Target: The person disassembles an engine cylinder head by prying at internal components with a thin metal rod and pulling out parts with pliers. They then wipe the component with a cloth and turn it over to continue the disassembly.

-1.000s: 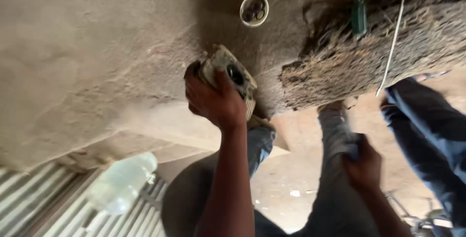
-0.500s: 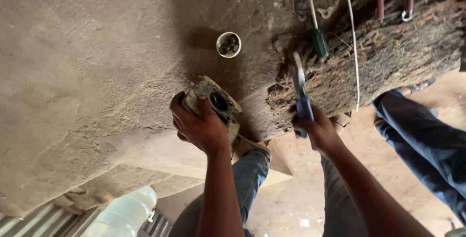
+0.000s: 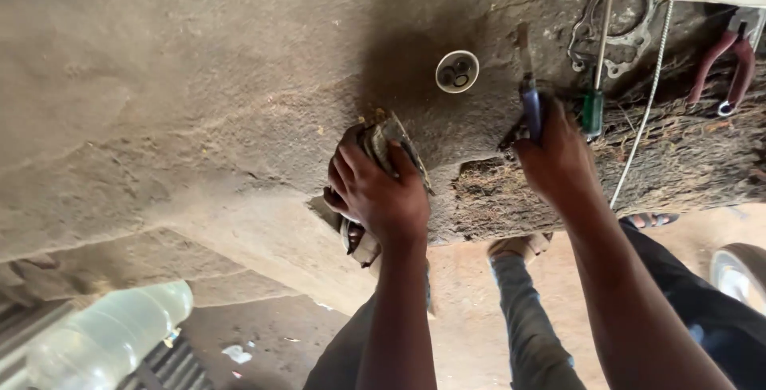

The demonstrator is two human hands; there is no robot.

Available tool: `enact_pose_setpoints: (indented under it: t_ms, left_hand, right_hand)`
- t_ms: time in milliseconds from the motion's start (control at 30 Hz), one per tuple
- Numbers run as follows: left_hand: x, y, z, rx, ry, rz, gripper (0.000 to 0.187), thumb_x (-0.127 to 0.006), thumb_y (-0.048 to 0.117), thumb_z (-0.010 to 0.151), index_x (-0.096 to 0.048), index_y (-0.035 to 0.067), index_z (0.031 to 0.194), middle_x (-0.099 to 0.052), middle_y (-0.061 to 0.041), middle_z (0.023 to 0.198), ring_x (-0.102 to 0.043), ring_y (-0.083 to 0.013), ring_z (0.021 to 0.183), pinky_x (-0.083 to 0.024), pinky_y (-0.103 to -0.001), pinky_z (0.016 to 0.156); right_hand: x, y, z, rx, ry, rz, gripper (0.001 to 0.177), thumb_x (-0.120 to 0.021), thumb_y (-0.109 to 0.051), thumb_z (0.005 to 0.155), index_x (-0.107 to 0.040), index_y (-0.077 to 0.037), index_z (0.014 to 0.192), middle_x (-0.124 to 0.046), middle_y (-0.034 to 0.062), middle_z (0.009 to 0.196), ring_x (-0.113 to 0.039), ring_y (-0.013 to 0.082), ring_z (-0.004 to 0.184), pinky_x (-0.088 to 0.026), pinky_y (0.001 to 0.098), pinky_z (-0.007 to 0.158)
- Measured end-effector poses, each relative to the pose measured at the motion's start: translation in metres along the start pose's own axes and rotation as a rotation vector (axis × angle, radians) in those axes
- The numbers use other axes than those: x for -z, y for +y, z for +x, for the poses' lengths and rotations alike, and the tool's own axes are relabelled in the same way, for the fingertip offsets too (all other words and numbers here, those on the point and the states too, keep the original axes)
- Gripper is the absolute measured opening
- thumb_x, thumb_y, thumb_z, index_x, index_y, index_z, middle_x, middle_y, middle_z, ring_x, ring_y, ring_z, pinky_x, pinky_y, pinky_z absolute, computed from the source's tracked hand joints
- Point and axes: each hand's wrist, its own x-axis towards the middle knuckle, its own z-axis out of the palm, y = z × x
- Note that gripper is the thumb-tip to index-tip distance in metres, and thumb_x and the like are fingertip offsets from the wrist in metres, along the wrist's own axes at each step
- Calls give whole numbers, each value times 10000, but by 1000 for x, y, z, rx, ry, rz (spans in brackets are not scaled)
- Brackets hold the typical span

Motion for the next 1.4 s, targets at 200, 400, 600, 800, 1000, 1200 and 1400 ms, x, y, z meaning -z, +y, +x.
enact_pose_setpoints:
  t_ms: [200, 400, 600, 800, 1000, 1200, 1400]
  left_hand:
    - [4, 0, -1, -12, -23, -70, 512, -613, 408, 916, -545, 127, 1339, -638, -100, 1278, -547, -367, 1273, -303, -652, 1061]
    - [4, 2, -1, -48, 19, -52, 506, -594, 409, 936, -541, 111, 1341, -638, -111, 1299, -545, -365, 1286, -290, -671, 1060]
    - [-2, -5, -1, -33, -15, -20, 517, -571, 430, 984, -522, 97, 1376, -631, -133, 1306, -534, -375, 1314, -266, -704, 1091]
    - [-3, -4, -2, -33, -34, -21, 543, -562, 409, 950, -506, 96, 1391, -630, -145, 1312, -526, -391, 1319, -252, -729, 1094]
    - [0, 3, -7, -32, -15, -28, 522, -564, 400, 959, -514, 98, 1382, -629, -136, 1320, -531, -381, 1324, -248, -737, 1096]
    - [-3, -8, -9, -39, 34, 64, 564, -595, 406, 926, -514, 64, 1366, -610, -162, 1327, -532, -389, 1288, -268, -717, 1105]
    - [-3, -5, -2, -61, -47, -29, 581, -613, 410, 910, -514, 88, 1383, -622, -143, 1341, -531, -398, 1303, -279, -685, 1076]
  right_hand:
    - [25, -38, -7, 3, 9, -205, 711, -605, -137, 891, -393, -202, 1566, -624, 236, 1217, -658, 411, 1033, -567, 587, 857]
    - [23, 2, 2, -28, -21, 45, 418, -679, -189, 916, -643, -76, 1317, -740, 194, 1127, -713, 321, 1052, -548, 500, 945]
    - [28, -41, -16, -177, -65, -138, 453, -606, -166, 975, -591, -65, 1416, -737, 246, 1194, -746, 391, 999, -602, 534, 848]
    - [12, -4, -15, 345, 211, -265, 746, -595, -41, 938, -306, 22, 1623, -548, 338, 1437, -612, 446, 1214, -524, 533, 971]
    - [12, -1, -3, 447, 438, -541, 788, -653, -31, 839, -341, 105, 1550, -589, 325, 1377, -625, 466, 1168, -506, 568, 1003]
    - [29, -11, -10, 33, 197, -86, 510, -678, -90, 898, -595, -73, 1401, -715, 200, 1164, -681, 333, 1010, -526, 474, 878]
    - [37, 15, 8, -70, 102, 382, 405, -696, -193, 932, -638, -117, 1326, -751, 71, 1152, -657, 240, 914, -527, 394, 836]
